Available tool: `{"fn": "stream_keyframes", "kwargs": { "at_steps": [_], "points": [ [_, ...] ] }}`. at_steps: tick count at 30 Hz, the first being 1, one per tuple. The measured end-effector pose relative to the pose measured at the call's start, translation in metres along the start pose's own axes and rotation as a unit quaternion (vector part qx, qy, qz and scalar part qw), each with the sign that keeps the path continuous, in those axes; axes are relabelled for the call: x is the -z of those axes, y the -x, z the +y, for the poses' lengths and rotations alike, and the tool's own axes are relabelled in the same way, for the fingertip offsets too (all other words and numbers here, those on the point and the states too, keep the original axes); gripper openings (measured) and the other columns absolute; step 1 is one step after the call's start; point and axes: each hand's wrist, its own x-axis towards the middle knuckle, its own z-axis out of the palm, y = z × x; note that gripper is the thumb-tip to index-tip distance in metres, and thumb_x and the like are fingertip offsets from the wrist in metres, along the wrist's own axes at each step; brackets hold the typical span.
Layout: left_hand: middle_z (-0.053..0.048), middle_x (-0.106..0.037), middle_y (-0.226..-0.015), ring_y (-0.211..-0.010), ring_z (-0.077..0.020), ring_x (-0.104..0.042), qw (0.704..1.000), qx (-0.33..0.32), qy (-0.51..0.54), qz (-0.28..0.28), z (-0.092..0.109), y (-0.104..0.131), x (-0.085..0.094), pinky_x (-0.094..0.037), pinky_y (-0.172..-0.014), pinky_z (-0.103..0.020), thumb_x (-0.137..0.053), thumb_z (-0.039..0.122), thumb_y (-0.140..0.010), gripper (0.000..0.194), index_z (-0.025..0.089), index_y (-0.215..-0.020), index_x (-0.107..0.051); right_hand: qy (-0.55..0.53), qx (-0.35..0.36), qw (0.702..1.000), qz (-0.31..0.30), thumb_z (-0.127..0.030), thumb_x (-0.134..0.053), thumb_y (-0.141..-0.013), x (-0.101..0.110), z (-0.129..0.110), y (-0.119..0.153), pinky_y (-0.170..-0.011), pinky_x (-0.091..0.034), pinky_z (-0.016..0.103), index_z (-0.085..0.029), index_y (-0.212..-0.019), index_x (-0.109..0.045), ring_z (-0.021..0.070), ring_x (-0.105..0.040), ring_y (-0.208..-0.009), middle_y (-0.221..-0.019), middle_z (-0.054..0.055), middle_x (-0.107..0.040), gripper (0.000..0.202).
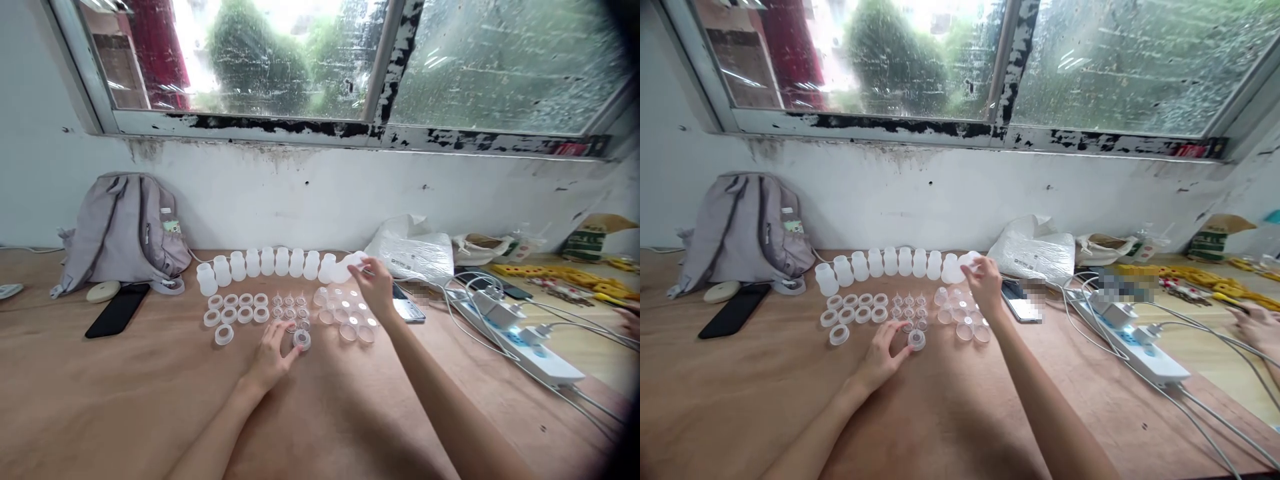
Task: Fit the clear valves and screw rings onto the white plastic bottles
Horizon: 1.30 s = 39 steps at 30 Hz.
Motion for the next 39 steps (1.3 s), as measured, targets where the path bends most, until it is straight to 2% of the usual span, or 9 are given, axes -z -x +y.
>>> {"fn": "stream_keyframes", "kwargs": {
  "at_steps": [4, 9, 15, 21, 24, 28, 30, 34, 39],
  "points": [
    [-0.006, -0.05, -0.109, -0.102, -0.0232, -0.044, 0.99, -0.06, -0.109, -0.066, -0.005, 0.003, -0.006, -0.036, -0.09, -0.04, -0.054, 0.028, -0.074, 0.043, 0.027, -0.116, -0.046, 0.185, -0.028, 0.982, -0.015, -0.034, -0.059, -0.064, 0.009, 0.051, -0.046, -0.067, -0.04, 0.034, -0.018, -0.075, -0.055, 0.0187, -0.051, -0.07, -0.084, 0.007, -0.054, 0.02],
    [-0.006, -0.048, -0.11, -0.103, -0.0224, -0.044, 0.985, -0.069, -0.138, -0.079, -0.003, 0.004, -0.007, -0.037, -0.089, -0.039, -0.052, 0.029, -0.075, 0.037, 0.025, -0.111, -0.047, 0.252, -0.017, 0.961, -0.109, -0.029, -0.058, -0.063, -0.007, 0.095, -0.054, -0.065, -0.039, 0.032, -0.017, -0.074, -0.054, 0.0183, -0.051, -0.069, -0.078, 0.005, -0.055, 0.016],
    [-0.005, -0.053, -0.095, -0.091, -0.0204, -0.048, 0.988, -0.069, -0.118, -0.076, 0.001, 0.002, -0.005, -0.039, -0.08, -0.035, -0.05, 0.027, -0.077, 0.013, 0.02, -0.088, -0.051, 0.264, 0.004, 0.957, -0.121, -0.028, -0.059, -0.064, -0.026, 0.107, -0.053, -0.067, -0.038, 0.032, -0.018, -0.081, -0.05, 0.0205, -0.051, -0.074, -0.081, 0.006, -0.055, 0.021],
    [-0.006, -0.056, -0.09, -0.085, -0.0204, -0.049, 0.988, -0.075, -0.104, -0.085, -0.002, 0.003, -0.005, -0.041, -0.076, -0.034, -0.052, 0.029, -0.076, 0.021, 0.019, -0.094, -0.052, 0.235, -0.014, 0.968, -0.09, -0.037, -0.06, -0.065, -0.028, 0.112, -0.054, -0.066, -0.04, 0.035, -0.016, -0.095, -0.042, 0.0221, -0.053, -0.072, -0.084, 0.009, -0.055, 0.041],
    [-0.005, -0.056, -0.092, -0.087, -0.0196, -0.049, 0.988, -0.081, -0.105, -0.084, -0.004, 0.004, -0.006, -0.041, -0.078, -0.033, -0.053, 0.028, -0.075, 0.021, 0.02, -0.095, -0.054, 0.209, 0.013, 0.976, -0.054, -0.046, -0.06, -0.064, -0.027, 0.102, -0.052, -0.068, -0.041, 0.038, -0.014, -0.096, -0.041, 0.0239, -0.053, -0.076, -0.089, 0.012, -0.054, 0.049],
    [-0.004, -0.057, -0.087, -0.084, -0.0182, -0.051, 0.989, -0.077, -0.109, -0.064, -0.005, 0.004, -0.008, -0.042, -0.077, -0.032, -0.053, 0.024, -0.076, 0.014, 0.02, -0.089, -0.056, 0.145, 0.112, 0.983, 0.015, -0.046, -0.051, -0.074, -0.027, 0.057, -0.024, -0.074, -0.043, 0.041, -0.016, -0.094, -0.045, 0.0234, -0.052, -0.084, -0.092, 0.011, -0.053, 0.037],
    [-0.004, -0.058, -0.085, -0.083, -0.0181, -0.052, 0.991, -0.077, -0.103, -0.046, -0.006, 0.003, -0.008, -0.043, -0.076, -0.032, -0.051, 0.021, -0.077, 0.011, 0.02, -0.088, -0.056, 0.094, 0.141, 0.985, -0.041, -0.038, -0.045, -0.08, -0.029, 0.027, 0.007, -0.07, -0.045, 0.036, -0.018, -0.092, -0.046, 0.0194, -0.054, -0.077, -0.085, 0.007, -0.055, 0.023],
    [-0.004, -0.06, -0.086, -0.083, -0.0181, -0.055, 0.993, -0.079, -0.093, 0.003, -0.013, -0.001, -0.005, -0.044, -0.074, -0.031, -0.048, 0.022, -0.08, 0.011, 0.02, -0.087, -0.056, 0.043, 0.169, 0.955, -0.241, -0.028, -0.042, -0.084, -0.037, -0.016, 0.08, -0.064, -0.046, 0.03, -0.02, -0.087, -0.05, 0.0165, -0.055, -0.07, -0.078, 0.005, -0.057, 0.011],
    [-0.003, -0.061, -0.081, -0.079, -0.0171, -0.056, 0.989, -0.063, -0.121, 0.049, -0.021, -0.003, 0.0, -0.046, -0.07, -0.03, -0.047, 0.021, -0.081, 0.01, 0.019, -0.085, -0.057, 0.001, 0.162, 0.927, -0.339, -0.026, -0.045, -0.083, -0.047, -0.02, 0.13, -0.079, -0.045, 0.033, -0.021, -0.109, -0.045, 0.0187, -0.053, -0.092, -0.1, 0.008, -0.055, 0.027]
  ]
}}
